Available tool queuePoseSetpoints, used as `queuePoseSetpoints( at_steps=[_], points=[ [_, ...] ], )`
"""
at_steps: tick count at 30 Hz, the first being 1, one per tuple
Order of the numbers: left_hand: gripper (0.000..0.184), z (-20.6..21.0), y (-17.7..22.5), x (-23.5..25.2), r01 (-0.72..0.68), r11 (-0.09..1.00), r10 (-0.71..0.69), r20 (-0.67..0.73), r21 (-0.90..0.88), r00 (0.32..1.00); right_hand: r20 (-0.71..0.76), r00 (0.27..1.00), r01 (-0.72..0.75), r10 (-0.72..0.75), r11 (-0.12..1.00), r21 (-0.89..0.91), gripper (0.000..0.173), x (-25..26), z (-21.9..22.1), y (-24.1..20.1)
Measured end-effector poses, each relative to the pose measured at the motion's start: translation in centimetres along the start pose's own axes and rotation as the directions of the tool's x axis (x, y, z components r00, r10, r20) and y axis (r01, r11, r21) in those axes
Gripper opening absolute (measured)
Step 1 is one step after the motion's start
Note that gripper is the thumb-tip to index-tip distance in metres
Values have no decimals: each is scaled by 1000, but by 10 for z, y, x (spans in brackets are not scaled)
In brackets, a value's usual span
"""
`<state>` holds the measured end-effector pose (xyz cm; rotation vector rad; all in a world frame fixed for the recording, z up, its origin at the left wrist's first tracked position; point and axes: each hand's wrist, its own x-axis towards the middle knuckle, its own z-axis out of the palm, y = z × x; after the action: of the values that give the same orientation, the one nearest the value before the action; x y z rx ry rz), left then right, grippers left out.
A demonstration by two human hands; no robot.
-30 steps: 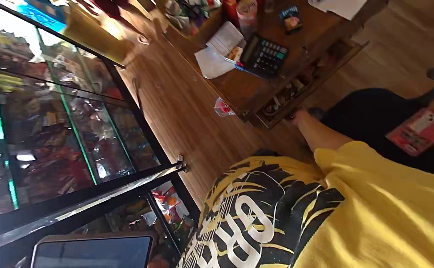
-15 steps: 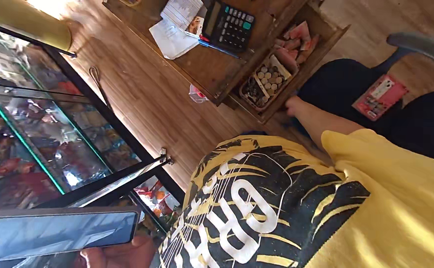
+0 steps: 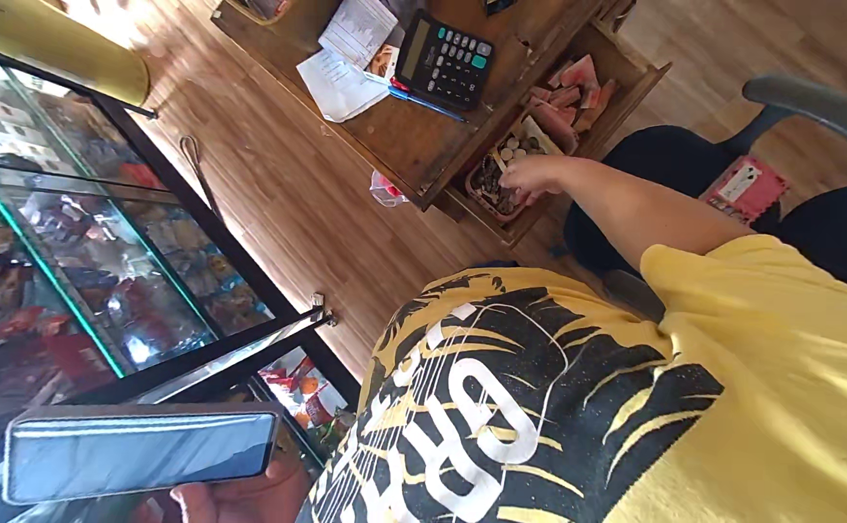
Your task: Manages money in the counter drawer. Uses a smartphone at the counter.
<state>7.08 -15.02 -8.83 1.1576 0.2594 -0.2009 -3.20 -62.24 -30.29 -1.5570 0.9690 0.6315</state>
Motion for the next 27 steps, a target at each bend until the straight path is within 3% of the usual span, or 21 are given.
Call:
queuePoseSetpoints(
  at_steps=[3,6,8,13,18,22,24,27],
  points=[
    [56,-3,3,-7,-9,1000,9,-8,-25,1000,-188,978,20,-95,931,-366,41,16,-17,1],
    [56,-4,2,-13,-25,1000,24,-43,-13,999,-261,964,-105,-56,820,-563,31,10,-27,8],
    [58,-4,2,-18,-21,999,20,-36,-24,999,-263,964,-125,-47,791,-600,31,17,-21,25],
    [59,-6,2,-22,-33,999,34,-63,21,997,-292,951,-110,-105,766,-634,50,26,1,41],
    [57,1,1,-25,10,1000,-10,-26,-13,1000,-334,939,-141,-84,792,-594,34,32,11,36],
    [46,3,-2,-25,57,998,-53,94,-37,994,-318,947,-158,-47,792,-590,35,34,10,34],
    [37,-2,-2,-20,85,993,-71,169,-78,983,-328,941,-135,-79,804,-580,33,37,8,37],
    [38,-5,-4,-17,55,995,-41,164,-81,986,-317,936,-41,-155,844,-535,33,29,-1,39]
  ],
)
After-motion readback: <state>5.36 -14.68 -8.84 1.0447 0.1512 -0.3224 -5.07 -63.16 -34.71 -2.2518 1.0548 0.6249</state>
